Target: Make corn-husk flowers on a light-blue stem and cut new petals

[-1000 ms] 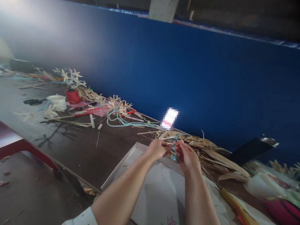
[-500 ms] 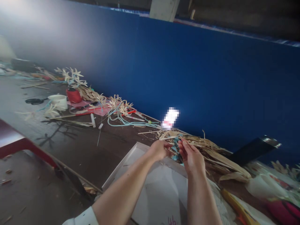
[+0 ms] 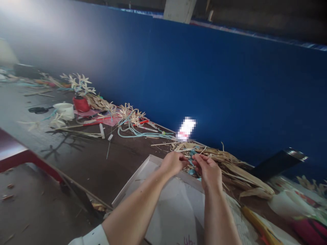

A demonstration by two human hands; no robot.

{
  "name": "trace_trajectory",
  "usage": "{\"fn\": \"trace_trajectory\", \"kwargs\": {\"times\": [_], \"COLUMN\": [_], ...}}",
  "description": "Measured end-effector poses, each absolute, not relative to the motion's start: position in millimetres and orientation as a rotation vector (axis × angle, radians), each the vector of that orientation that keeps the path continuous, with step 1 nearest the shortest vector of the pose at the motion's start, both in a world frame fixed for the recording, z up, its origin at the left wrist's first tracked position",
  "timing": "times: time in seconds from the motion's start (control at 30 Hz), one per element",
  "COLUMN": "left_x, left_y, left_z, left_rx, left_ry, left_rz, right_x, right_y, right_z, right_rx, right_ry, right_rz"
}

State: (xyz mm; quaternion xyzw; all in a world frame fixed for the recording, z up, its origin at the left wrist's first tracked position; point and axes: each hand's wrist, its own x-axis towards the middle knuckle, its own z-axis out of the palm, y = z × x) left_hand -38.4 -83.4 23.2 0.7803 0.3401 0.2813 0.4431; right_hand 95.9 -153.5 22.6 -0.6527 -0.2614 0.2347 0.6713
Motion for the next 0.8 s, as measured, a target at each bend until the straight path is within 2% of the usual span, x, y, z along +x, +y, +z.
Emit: {"fn": "trace_trajectory", "kwargs": {"times": [0.3, 0.8], "left_x": [-38.4, -37.4], "left_y": [-86.1, -89.9], "left_z": [26.4, 19.9], "left_rx": [2.023, 2.345], "left_ry": [0.972, 0.811], "left_rz": [0.858, 1.277], "right_x": [97.0, 91.1], "right_y": [-155.5, -153.2], "right_z": [24.5, 27.3], "right_rx": [-1.738, -1.703], "right_ry": [-0.760, -0.759], "right_rz": [0.451, 0.466]}}
